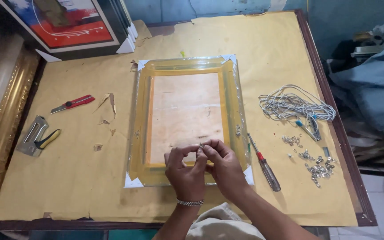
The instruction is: Securing the backing of a picture frame using metal turn buttons and a screwdriver.
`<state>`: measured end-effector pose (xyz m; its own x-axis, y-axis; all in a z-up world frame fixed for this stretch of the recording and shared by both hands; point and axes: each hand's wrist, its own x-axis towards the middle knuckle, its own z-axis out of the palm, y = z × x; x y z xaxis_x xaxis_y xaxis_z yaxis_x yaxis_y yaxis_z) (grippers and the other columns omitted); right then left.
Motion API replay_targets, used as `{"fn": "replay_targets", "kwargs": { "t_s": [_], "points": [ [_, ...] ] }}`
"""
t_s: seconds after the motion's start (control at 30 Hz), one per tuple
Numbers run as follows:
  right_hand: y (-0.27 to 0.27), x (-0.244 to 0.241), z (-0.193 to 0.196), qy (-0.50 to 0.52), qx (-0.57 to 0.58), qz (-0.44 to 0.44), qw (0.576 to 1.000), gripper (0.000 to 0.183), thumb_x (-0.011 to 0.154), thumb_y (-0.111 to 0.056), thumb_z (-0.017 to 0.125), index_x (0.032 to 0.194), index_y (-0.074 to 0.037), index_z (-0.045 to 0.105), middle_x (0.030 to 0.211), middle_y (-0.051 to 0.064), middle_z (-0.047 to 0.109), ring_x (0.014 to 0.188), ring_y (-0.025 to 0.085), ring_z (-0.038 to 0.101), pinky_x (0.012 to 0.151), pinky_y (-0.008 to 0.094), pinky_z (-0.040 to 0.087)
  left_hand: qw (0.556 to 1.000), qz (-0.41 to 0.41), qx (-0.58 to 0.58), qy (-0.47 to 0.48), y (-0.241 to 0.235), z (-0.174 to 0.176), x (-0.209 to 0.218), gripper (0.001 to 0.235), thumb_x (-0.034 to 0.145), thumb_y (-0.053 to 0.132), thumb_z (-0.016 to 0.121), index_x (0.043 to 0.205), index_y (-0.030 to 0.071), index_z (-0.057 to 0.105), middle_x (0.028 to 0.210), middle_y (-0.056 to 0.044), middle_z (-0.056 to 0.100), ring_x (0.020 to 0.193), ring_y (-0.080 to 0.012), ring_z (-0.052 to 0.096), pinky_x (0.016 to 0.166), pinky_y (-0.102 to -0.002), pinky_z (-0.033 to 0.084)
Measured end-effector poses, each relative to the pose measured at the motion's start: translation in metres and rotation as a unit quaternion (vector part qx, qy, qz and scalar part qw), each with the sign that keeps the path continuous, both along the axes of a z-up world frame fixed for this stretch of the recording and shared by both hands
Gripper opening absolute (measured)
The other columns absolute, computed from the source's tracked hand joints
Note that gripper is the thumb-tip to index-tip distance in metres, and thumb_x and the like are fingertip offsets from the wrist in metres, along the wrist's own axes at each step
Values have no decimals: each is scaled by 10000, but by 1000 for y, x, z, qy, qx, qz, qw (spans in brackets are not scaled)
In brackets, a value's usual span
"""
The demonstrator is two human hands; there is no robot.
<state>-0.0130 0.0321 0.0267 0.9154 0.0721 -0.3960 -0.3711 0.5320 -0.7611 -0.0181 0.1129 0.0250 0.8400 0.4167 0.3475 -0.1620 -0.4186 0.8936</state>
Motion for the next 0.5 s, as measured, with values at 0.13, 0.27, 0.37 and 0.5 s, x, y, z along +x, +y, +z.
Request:
{"fn": "replay_targets", "kwargs": {
  "t_s": [0.13,0.27,0.37,0.5],
  "points": [
    [6,-1,3,-15,45,-11,999,86,843,-149,525,798,-78,506,683,20,489,582,91,436,495,237,383,995,-4,74,-71,7,-2,5,155,617,23,638,694,151,601,732,20,607,700,-123,567,722,-286,393],
    [20,-7,9,-25,-27,-36,999,93,843,-159,498,771,-101,489,692,11,481,615,89,432,534,242,390,991,-37,67,-111,21,0,4,186,608,-15,646,702,137,593,737,21,606,734,-132,548,709,-272,404],
    [35,-11,14,-18,-80,-62,995,84,833,-179,481,778,-115,478,702,7,473,627,94,426,529,247,365,991,-47,56,-109,31,-2,4,177,618,-7,645,695,140,585,723,14,593,738,-152,514,665,-268,433],
    [52,-13,17,-9,-118,-95,988,129,831,-213,448,750,-112,451,640,-7,414,578,82,355,486,237,291,989,-71,53,-115,44,-1,4,170,612,7,631,640,147,540,679,16,577,683,-143,528,665,-276,398]
  ]
}}
